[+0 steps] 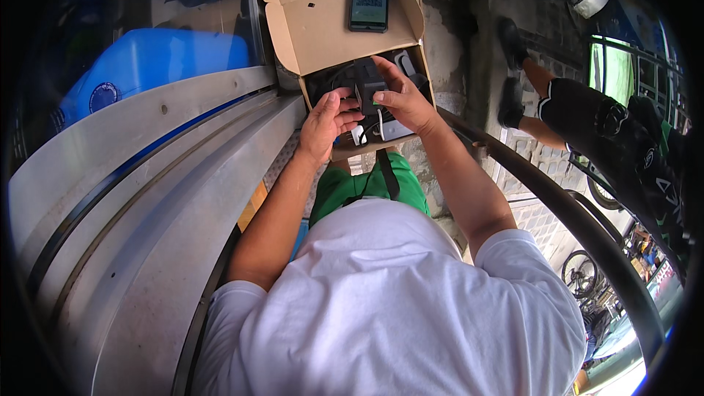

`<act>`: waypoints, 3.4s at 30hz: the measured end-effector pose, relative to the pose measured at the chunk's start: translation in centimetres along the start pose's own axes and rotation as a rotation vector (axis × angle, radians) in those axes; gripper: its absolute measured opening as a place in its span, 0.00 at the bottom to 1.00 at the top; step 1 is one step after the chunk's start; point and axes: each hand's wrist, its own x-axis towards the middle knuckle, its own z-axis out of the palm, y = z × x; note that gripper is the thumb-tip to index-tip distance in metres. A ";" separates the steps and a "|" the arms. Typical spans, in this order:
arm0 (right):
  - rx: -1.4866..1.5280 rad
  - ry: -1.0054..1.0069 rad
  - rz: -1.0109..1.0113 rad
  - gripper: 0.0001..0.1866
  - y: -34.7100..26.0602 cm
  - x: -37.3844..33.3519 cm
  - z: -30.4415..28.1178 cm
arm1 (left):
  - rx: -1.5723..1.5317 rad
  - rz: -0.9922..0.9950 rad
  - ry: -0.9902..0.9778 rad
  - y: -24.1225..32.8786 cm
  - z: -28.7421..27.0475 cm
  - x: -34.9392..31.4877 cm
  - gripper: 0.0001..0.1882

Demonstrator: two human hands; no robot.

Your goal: The person unpacks a cardboard box containing a black pouch, a power adapter, and cables. They place a smartphone on the box, open the pouch, remove and reinsert the adapter and cables, and adjust the pouch strap. The person then handles a small black device and a white cable, placing them back into the box.

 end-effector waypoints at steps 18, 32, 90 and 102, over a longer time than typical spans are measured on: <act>-0.864 -0.053 -0.367 0.61 -0.2 -1.6 2.7 | -0.129 -0.056 0.056 0.3 0.2 0.1 0.36; -0.633 -0.072 -0.141 0.44 -1.7 -3.4 3.3 | 0.383 0.339 -0.136 1.6 -0.7 -1.0 0.35; -0.670 0.003 -0.036 0.33 -1.4 -3.6 4.2 | 0.176 0.115 -0.240 2.0 -0.9 -2.5 0.56; -0.361 -0.026 0.101 0.27 -1.0 -2.9 2.3 | 1.032 0.533 0.429 -0.9 3.3 -2.2 0.58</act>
